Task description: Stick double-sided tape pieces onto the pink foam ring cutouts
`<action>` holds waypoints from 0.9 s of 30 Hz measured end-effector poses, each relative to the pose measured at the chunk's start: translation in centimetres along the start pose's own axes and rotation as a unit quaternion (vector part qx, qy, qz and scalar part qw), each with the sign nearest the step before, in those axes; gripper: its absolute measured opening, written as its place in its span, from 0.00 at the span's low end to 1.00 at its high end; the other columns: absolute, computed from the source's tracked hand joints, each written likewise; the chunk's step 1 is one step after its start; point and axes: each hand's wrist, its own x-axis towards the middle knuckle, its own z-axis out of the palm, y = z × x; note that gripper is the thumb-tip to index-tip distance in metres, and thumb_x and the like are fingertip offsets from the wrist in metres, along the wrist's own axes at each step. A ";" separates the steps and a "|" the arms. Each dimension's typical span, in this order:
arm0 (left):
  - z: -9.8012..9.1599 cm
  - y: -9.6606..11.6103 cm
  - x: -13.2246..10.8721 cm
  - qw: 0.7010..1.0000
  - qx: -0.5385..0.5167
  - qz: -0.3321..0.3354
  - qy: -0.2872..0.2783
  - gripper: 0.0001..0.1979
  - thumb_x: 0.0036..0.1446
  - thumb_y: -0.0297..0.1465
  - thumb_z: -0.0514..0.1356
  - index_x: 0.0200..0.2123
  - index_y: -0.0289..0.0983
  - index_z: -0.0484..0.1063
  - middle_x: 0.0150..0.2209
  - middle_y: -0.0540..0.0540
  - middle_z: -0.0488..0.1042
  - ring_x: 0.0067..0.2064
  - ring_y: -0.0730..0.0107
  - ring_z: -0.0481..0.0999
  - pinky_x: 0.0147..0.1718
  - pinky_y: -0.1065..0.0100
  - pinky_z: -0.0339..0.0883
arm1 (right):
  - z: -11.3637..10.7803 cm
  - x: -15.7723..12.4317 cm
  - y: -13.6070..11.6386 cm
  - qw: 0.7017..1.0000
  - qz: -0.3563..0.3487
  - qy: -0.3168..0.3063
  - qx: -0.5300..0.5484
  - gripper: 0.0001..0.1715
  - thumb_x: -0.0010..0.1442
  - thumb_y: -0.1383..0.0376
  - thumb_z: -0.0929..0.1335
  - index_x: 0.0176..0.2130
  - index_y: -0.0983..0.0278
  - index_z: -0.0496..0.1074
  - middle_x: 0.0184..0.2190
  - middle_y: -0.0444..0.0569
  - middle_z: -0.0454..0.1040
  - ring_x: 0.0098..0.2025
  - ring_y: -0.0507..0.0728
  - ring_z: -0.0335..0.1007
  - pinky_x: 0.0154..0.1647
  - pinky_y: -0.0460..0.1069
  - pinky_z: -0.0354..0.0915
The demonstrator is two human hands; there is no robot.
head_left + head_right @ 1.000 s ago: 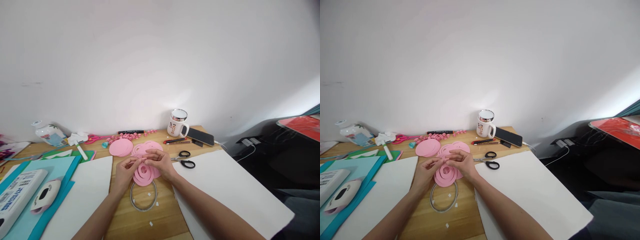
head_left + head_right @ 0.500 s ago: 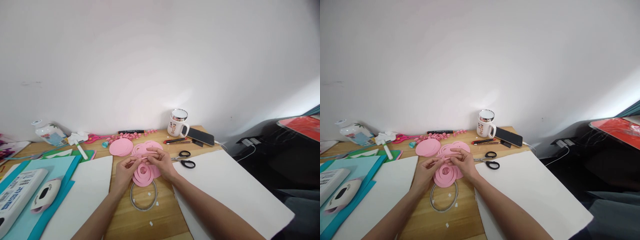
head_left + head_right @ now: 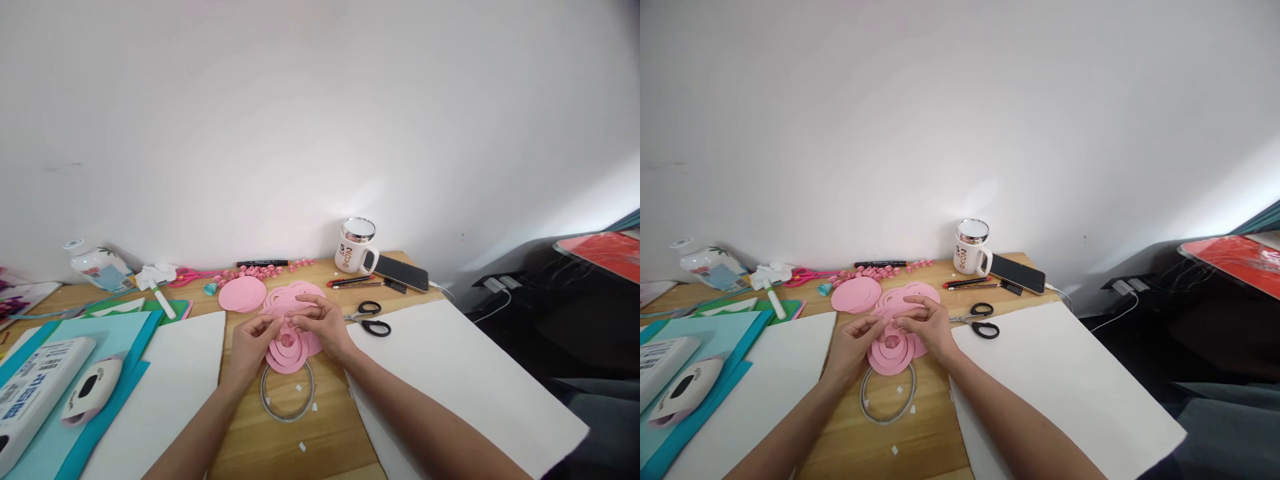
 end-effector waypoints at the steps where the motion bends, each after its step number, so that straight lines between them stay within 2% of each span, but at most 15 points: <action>1: 0.0 0.0 0.0 1.000 0.003 0.002 0.001 0.09 0.43 0.34 0.64 0.21 0.34 0.73 0.17 0.52 0.70 0.20 0.75 0.66 0.19 0.75 0.59 | 0.0 0.0 0.1 1.000 -0.002 0.003 -0.001 0.29 0.36 0.63 0.76 0.40 0.67 0.68 0.26 0.48 0.78 0.27 0.54 0.74 0.29 0.49 0.70; 10: 0.1 0.2 -0.1 0.999 0.025 0.022 -0.024 0.13 0.45 0.38 0.63 0.20 0.33 0.73 0.16 0.51 0.67 0.19 0.76 0.64 0.17 0.75 0.58 | 0.0 -0.1 0.2 0.999 -0.038 -0.011 -0.017 0.26 0.36 0.65 0.76 0.37 0.65 0.69 0.23 0.43 0.75 0.21 0.50 0.68 0.24 0.46 0.67; 21: 0.1 1.1 -0.2 0.993 0.067 0.056 -0.075 0.14 0.49 0.37 0.59 0.17 0.35 0.72 0.16 0.50 0.70 0.22 0.72 0.67 0.22 0.73 0.62 | 0.3 -0.3 0.1 0.995 -0.061 -0.058 -0.046 0.22 0.35 0.66 0.76 0.33 0.64 0.68 0.19 0.39 0.69 0.20 0.49 0.65 0.22 0.44 0.63; 27: -0.1 1.2 -0.3 0.989 0.081 0.068 -0.101 0.17 0.50 0.38 0.58 0.15 0.36 0.72 0.16 0.50 0.69 0.22 0.71 0.67 0.23 0.73 0.63 | 0.2 -0.4 0.1 0.995 -0.057 -0.065 -0.050 0.24 0.33 0.65 0.77 0.32 0.64 0.68 0.19 0.39 0.68 0.20 0.49 0.64 0.22 0.44 0.63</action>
